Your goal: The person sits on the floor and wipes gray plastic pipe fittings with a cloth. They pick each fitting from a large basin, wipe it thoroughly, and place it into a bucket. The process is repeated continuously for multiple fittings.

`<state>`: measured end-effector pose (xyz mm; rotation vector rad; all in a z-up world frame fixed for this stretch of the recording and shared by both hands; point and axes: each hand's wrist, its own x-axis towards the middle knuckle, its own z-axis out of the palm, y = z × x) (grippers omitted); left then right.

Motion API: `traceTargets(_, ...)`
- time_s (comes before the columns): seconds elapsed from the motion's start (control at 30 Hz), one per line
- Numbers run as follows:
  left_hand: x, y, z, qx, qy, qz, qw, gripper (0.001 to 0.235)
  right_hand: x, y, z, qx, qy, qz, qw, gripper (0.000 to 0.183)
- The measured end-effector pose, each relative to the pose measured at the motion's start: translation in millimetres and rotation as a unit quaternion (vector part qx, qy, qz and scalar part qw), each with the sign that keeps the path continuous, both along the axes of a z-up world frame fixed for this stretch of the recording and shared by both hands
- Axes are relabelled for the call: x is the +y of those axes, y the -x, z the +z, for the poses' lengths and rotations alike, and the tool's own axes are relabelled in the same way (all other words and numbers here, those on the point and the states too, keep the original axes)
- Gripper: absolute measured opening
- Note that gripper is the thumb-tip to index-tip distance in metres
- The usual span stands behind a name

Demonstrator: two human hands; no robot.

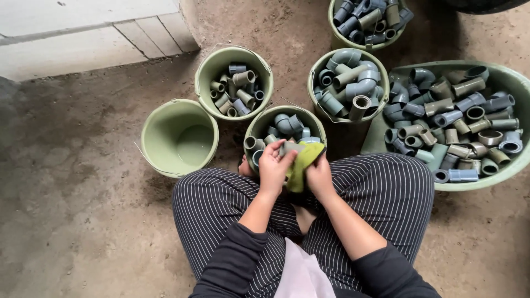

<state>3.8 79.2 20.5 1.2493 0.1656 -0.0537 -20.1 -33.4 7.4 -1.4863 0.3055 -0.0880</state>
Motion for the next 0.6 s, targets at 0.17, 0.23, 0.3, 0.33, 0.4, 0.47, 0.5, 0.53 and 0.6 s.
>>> traceTargets(0.17,-2,3,2,0.060,0.096,-0.016,0.993,0.043,-4,-4,-19,-0.058,0.068,-0.038,0.995,0.043)
traceTargets(0.23,-4,5,19,-0.017,0.029,-0.048,0.998,0.046,-14,-7,-23,-0.008,0.022,-0.071,0.997,0.028)
traceTargets(0.3,-10,7,33,-0.132,0.008,-0.138,0.982,0.049,-7,-6,-21,-0.003,0.015,-0.072,0.997,0.028)
traceTargets(0.33,-8,6,37,-0.131,0.009,-0.140,0.981,0.049,-8,-5,-21,0.001,0.012,-0.073,0.997,0.029)
traceTargets(0.4,-6,3,44,-0.107,0.074,-0.154,0.980,0.049,-10,-4,-21,0.006,0.010,-0.073,0.997,0.029)
traceTargets(0.47,-5,1,33,-0.069,0.113,-0.147,0.980,0.047,-11,-3,-21,0.011,0.005,-0.068,0.998,0.029)
traceTargets(0.5,-2,-1,27,-0.031,0.151,-0.142,0.978,0.044,-10,-3,-21,0.013,0.001,-0.065,0.998,0.030)
traceTargets(0.53,-1,-1,27,-0.032,0.150,-0.141,0.978,0.044,-8,-3,-21,0.015,-0.002,-0.063,0.998,0.030)
traceTargets(0.6,0,-1,28,-0.038,0.093,-0.144,0.984,0.041,-6,-3,-21,0.019,-0.010,-0.061,0.998,0.030)
